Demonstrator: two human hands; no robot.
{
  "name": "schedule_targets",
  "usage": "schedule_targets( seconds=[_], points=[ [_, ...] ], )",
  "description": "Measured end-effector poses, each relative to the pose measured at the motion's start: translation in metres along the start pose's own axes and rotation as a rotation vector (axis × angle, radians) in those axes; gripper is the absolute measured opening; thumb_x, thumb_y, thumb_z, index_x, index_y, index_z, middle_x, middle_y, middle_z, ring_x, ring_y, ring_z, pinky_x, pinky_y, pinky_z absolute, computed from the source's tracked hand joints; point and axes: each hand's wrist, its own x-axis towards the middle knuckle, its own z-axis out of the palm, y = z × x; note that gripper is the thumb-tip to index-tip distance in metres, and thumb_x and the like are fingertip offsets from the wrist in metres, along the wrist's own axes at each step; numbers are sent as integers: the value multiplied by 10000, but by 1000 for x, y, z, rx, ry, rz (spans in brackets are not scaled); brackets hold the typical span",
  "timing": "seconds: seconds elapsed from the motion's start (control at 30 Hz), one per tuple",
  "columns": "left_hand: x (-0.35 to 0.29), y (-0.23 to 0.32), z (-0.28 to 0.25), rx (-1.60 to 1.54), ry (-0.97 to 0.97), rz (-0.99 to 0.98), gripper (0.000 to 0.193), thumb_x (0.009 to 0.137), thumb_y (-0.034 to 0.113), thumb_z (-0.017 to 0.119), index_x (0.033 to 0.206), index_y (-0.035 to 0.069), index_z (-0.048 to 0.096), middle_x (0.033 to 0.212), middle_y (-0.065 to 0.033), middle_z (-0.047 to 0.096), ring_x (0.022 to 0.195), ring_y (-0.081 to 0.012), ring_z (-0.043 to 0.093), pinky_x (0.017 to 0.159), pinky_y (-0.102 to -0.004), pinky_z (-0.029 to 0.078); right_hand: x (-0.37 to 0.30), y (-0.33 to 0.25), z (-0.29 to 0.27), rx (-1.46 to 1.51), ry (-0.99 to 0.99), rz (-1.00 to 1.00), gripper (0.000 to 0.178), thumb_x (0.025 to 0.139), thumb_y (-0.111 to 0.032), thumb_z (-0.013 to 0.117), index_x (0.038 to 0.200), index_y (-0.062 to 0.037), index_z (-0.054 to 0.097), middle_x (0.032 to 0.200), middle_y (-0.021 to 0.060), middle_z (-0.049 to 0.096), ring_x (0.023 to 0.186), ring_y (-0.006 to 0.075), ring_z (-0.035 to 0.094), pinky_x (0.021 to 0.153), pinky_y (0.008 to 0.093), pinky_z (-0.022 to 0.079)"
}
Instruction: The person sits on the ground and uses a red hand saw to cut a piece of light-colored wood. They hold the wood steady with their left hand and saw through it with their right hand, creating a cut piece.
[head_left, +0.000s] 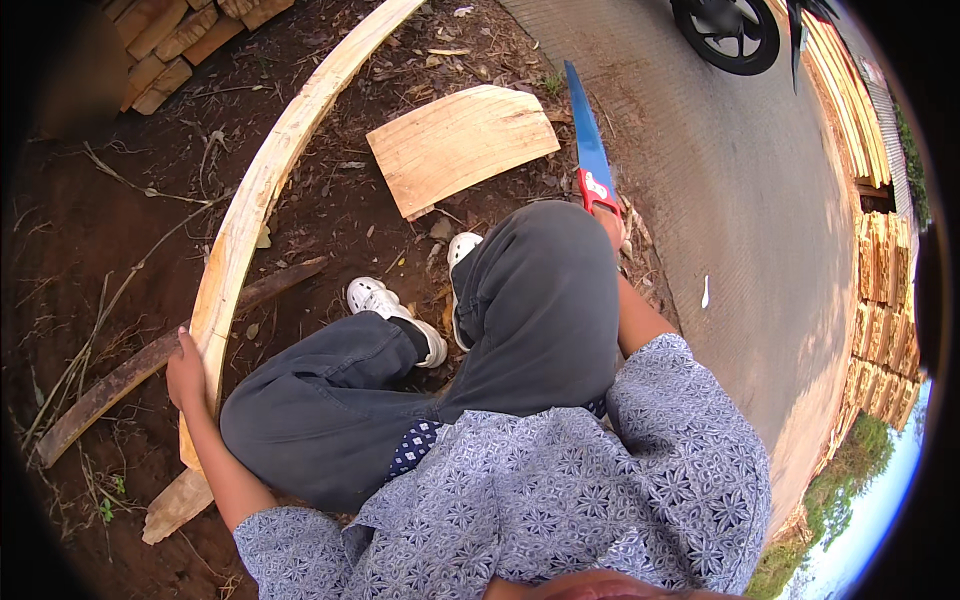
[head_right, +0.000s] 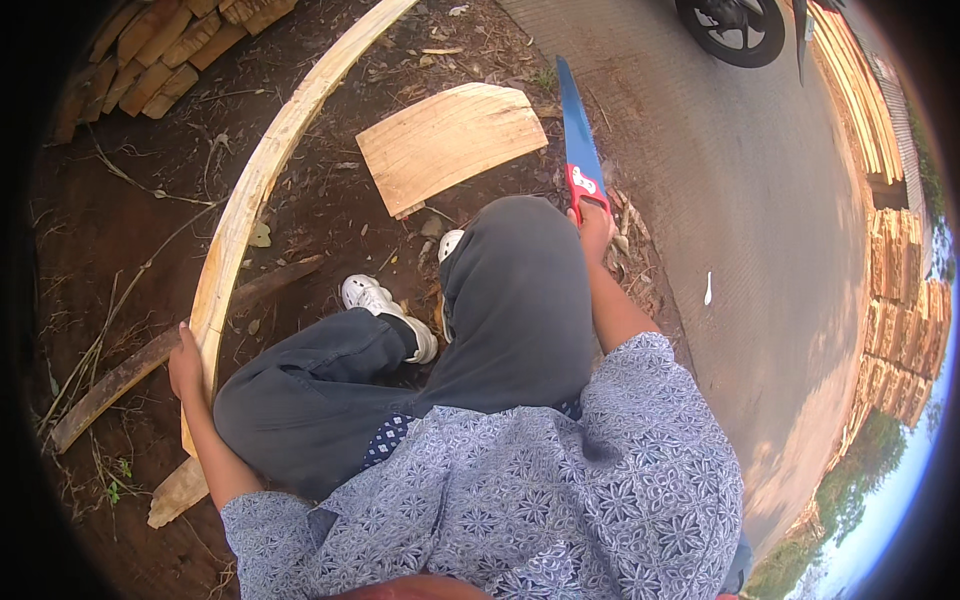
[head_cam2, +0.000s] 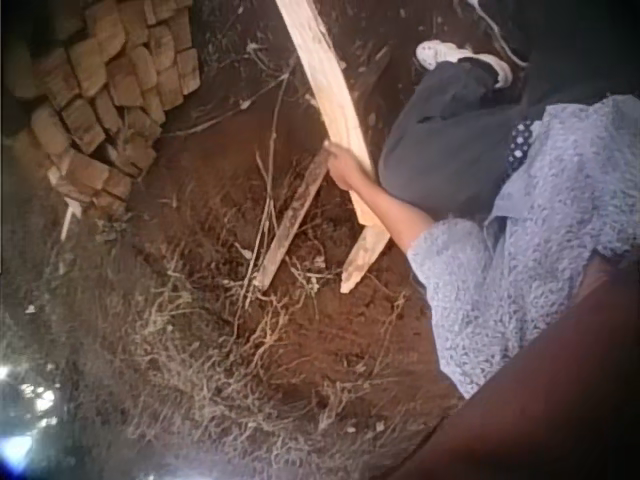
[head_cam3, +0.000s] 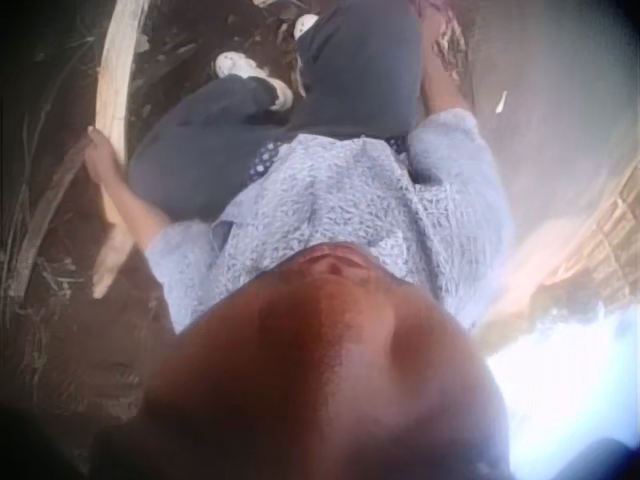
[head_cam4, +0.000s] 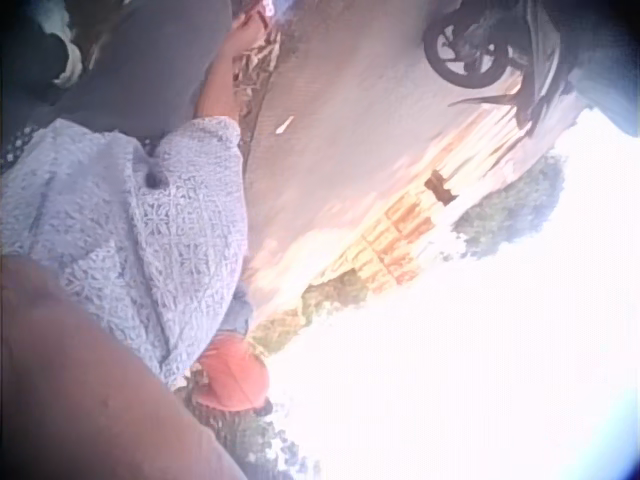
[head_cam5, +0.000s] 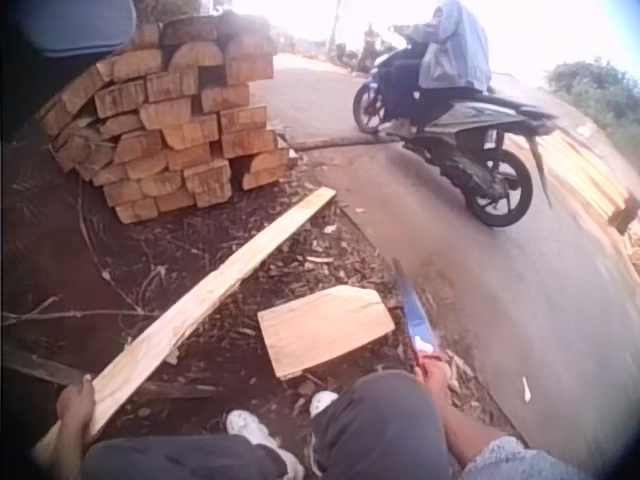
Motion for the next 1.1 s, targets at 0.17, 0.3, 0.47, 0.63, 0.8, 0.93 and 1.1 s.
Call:
schedule_targets(
  seconds=[0.17,0.3,0.47,0.63,0.8,0.93,1.1],
  points=[
    [11,-4,8,-23,-4,-17,885,969,756,320,1158,14,763,1177,-284,711,1150,-443,661,990,-497,493,-27,2,42,16,-135,119,480,920,-450,718,1137,-22,719,999,147,723,951,273,679,845,405,515],
    [18,-3,18,-14,45,-21,874,975,749,326,1126,14,772,1156,-283,716,1137,-445,663,986,-501,492,-7,-10,75,183,-284,307,572,937,-542,677,1167,-18,706,1010,123,713,972,240,656,863,413,503],
    [21,-25,8,63,53,-83,818,991,718,331,1086,41,780,1141,-260,725,1130,-446,662,976,-504,497,79,-118,81,713,-1225,655,805,964,-729,525,1367,-36,604,1158,80,650,991,177,584,851,429,497],
    [15,-11,34,41,-14,-76,753,1005,668,336,1037,64,784,1073,-222,749,1069,-428,688,923,-492,519,178,-158,46,16,-1967,201,1057,924,-849,390,1663,-123,176,1623,228,382,1448,429,439,1105,636,426],
    [-6,2,43,-67,-64,-88,725,1000,662,370,991,79,801,987,-196,763,999,-398,713,858,-466,533,195,-147,88,317,-1863,888,1168,869,-927,313,1665,-95,122,1645,237,324,1503,435,339,1143,632,386],
    [-13,-8,61,-41,-72,-111,712,999,663,386,1010,86,803,969,-193,763,986,-389,717,847,-455,534,101,-191,113,1214,-914,1369,1049,963,-838,215,1621,-21,238,1592,183,415,1459,406,395,1184,567,378],
    [-22,0,86,-169,-156,-118,709,998,679,401,1069,98,801,979,-198,762,1011,-394,715,876,-463,531,105,-251,150,1387,112,1434,920,1040,-693,318,1502,98,399,1564,203,466,1403,365,496,1160,466,446]
  ],
)
